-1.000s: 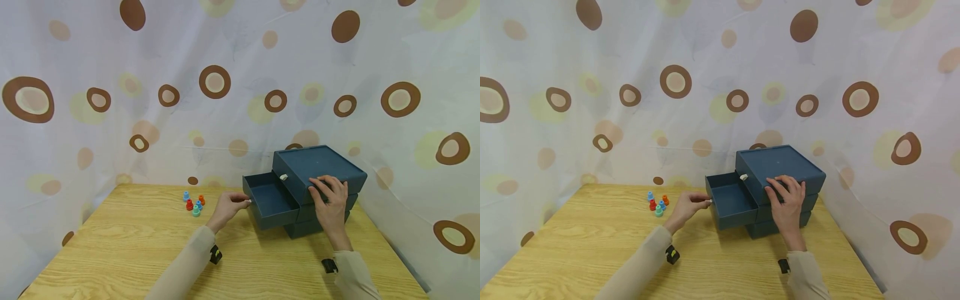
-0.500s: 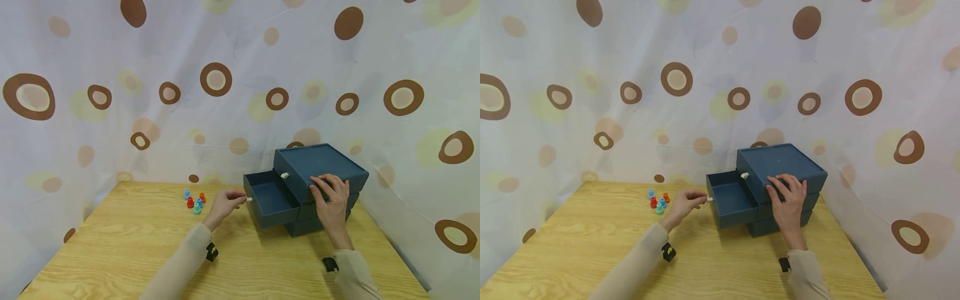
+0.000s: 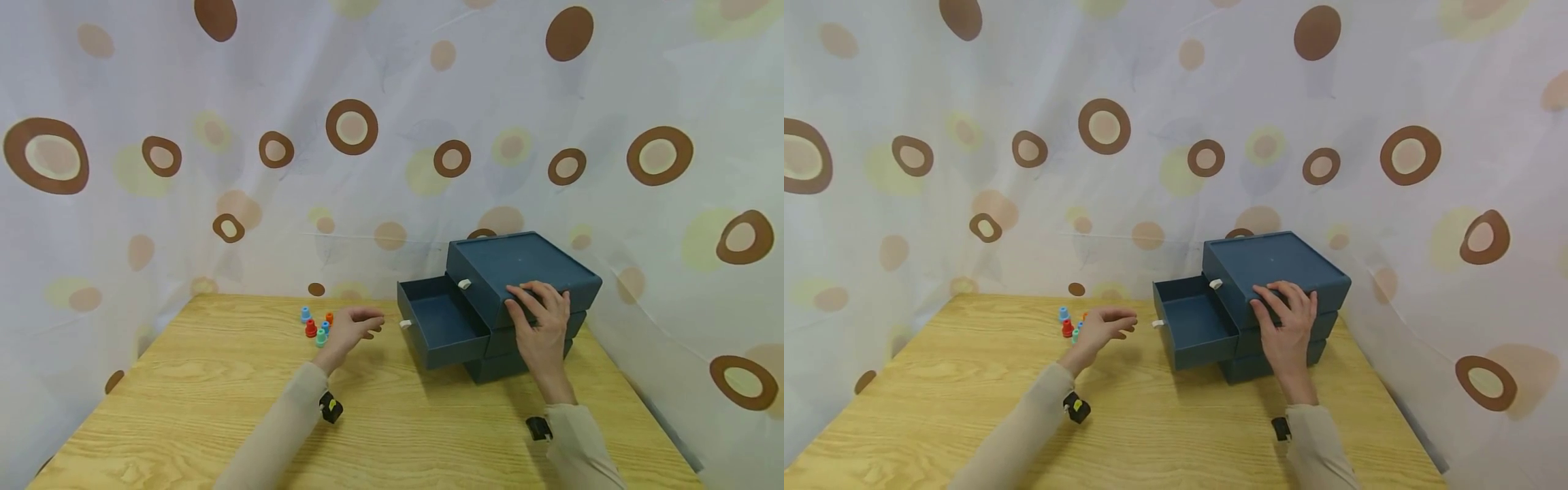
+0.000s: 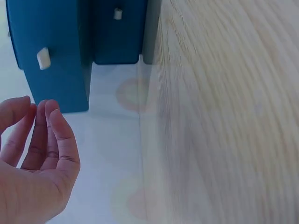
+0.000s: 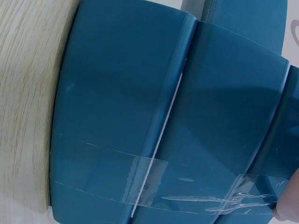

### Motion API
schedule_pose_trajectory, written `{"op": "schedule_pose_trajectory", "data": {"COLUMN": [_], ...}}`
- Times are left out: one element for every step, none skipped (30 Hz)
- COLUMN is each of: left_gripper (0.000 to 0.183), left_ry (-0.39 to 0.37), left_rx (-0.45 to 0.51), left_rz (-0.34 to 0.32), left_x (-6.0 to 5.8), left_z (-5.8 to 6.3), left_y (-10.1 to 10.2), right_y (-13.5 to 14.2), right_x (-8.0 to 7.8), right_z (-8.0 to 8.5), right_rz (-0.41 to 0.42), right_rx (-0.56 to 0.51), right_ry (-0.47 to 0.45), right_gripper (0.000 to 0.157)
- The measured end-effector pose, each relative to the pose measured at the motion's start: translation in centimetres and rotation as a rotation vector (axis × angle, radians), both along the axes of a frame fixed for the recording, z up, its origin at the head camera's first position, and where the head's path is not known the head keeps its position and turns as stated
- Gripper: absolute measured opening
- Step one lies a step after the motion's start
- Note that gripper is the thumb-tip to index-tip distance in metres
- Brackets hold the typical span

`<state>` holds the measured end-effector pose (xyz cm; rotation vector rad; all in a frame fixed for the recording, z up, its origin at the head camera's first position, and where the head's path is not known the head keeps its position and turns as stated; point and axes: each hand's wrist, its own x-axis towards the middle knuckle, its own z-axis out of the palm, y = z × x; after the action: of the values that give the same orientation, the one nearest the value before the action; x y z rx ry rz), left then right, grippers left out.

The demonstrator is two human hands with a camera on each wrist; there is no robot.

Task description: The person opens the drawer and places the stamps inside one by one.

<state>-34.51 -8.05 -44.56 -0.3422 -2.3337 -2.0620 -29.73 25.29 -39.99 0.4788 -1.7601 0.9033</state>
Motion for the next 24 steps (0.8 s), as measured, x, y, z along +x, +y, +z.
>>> {"op": "schedule_pose_trajectory", "data": {"left_gripper": [0.020, 0.020, 0.019, 0.020, 0.020, 0.020, 0.021, 0.021, 0.022, 0.023, 0.024, 0.025, 0.025, 0.026, 0.026, 0.027, 0.027, 0.027, 0.028, 0.028, 0.029, 0.029, 0.028, 0.029], "left_ry": [0.000, -0.001, -0.007, -0.011, -0.018, -0.025, -0.031, -0.040, -0.044, -0.046, -0.046, -0.046, -0.048, -0.048, -0.048, -0.056, -0.062, -0.067, -0.072, -0.076, -0.081, -0.087, -0.088, -0.084], "left_rx": [-0.003, -0.003, 0.000, 0.001, 0.006, 0.006, 0.003, 0.003, -0.004, -0.008, -0.013, -0.015, -0.016, -0.013, -0.009, 0.003, 0.002, 0.004, 0.003, 0.006, 0.004, -0.003, -0.013, -0.015], "left_rz": [0.005, 0.011, 0.015, 0.017, 0.017, 0.017, 0.019, 0.021, 0.023, 0.026, 0.032, 0.041, 0.049, 0.061, 0.071, 0.079, 0.090, 0.095, 0.098, 0.102, 0.107, 0.115, 0.124, 0.129], "left_x": [0.0, 0.0, 0.0, 0.0, 0.0, 0.1, 0.1, 0.1, 0.1, 0.1, 0.1, 0.0, 0.0, -0.1, -0.1, -0.2, -0.3, -0.1, -0.1, -0.2, -0.2, -0.2, -0.3, -0.2], "left_z": [0.0, -0.1, -0.1, -0.1, -0.1, -0.1, -0.1, -0.1, -0.1, -0.2, -0.2, -0.2, -0.2, -0.2, -0.1, -0.1, 0.0, 0.4, 0.5, 0.5, 0.5, 0.4, 0.3, 0.2], "left_y": [-0.3, -0.7, -1.0, -1.4, -1.8, -2.2, -2.5, -2.9, -3.3, -3.7, -4.0, -4.4, -4.7, -5.1, -5.4, -5.8, -6.1, -6.5, -6.8, -7.2, -7.5, -7.8, -8.0, -8.2], "right_y": [0.0, 0.0, 0.0, 0.0, 0.0, 0.0, 0.0, 0.1, 0.1, 0.1, 0.0, 0.0, 0.0, 0.0, 0.0, 0.0, -0.1, -0.1, -0.1, -0.1, -0.1, -0.1, -0.1, -0.1], "right_x": [0.0, 0.0, 0.0, 0.0, 0.0, 0.0, 0.0, 0.0, 0.0, 0.0, 0.0, 0.0, 0.0, -0.1, -0.1, -0.1, 0.0, 0.0, 0.0, -0.1, 0.0, 0.0, 0.0, 0.0], "right_z": [0.0, 0.0, 0.0, 0.0, 0.0, 0.0, 0.0, 0.0, 0.0, 0.0, 0.0, 0.0, 0.0, 0.0, 0.0, 0.0, 0.0, 0.0, 0.0, 0.0, 0.0, 0.0, 0.1, 0.1], "right_rz": [-0.001, 0.000, 0.001, 0.004, 0.005, 0.005, 0.004, 0.004, 0.005, 0.003, 0.002, 0.001, 0.001, 0.000, 0.000, -0.001, -0.001, 0.000, -0.001, -0.001, -0.003, -0.003, -0.005, -0.005], "right_rx": [0.001, 0.002, 0.003, 0.004, 0.006, 0.008, 0.008, 0.008, 0.008, 0.009, 0.009, 0.008, 0.007, 0.008, 0.008, 0.008, 0.007, 0.006, 0.007, 0.007, 0.007, 0.006, 0.004, 0.002], "right_ry": [0.000, 0.001, 0.003, 0.005, 0.007, 0.008, 0.008, 0.008, 0.009, 0.007, 0.005, 0.004, 0.002, 0.001, 0.001, -0.001, -0.002, -0.002, -0.002, -0.002, -0.001, -0.001, 0.001, 0.003], "right_gripper": [0.021, 0.021, 0.021, 0.020, 0.020, 0.020, 0.020, 0.020, 0.020, 0.020, 0.020, 0.020, 0.021, 0.021, 0.021, 0.021, 0.021, 0.021, 0.021, 0.021, 0.021, 0.020, 0.020, 0.020]}}
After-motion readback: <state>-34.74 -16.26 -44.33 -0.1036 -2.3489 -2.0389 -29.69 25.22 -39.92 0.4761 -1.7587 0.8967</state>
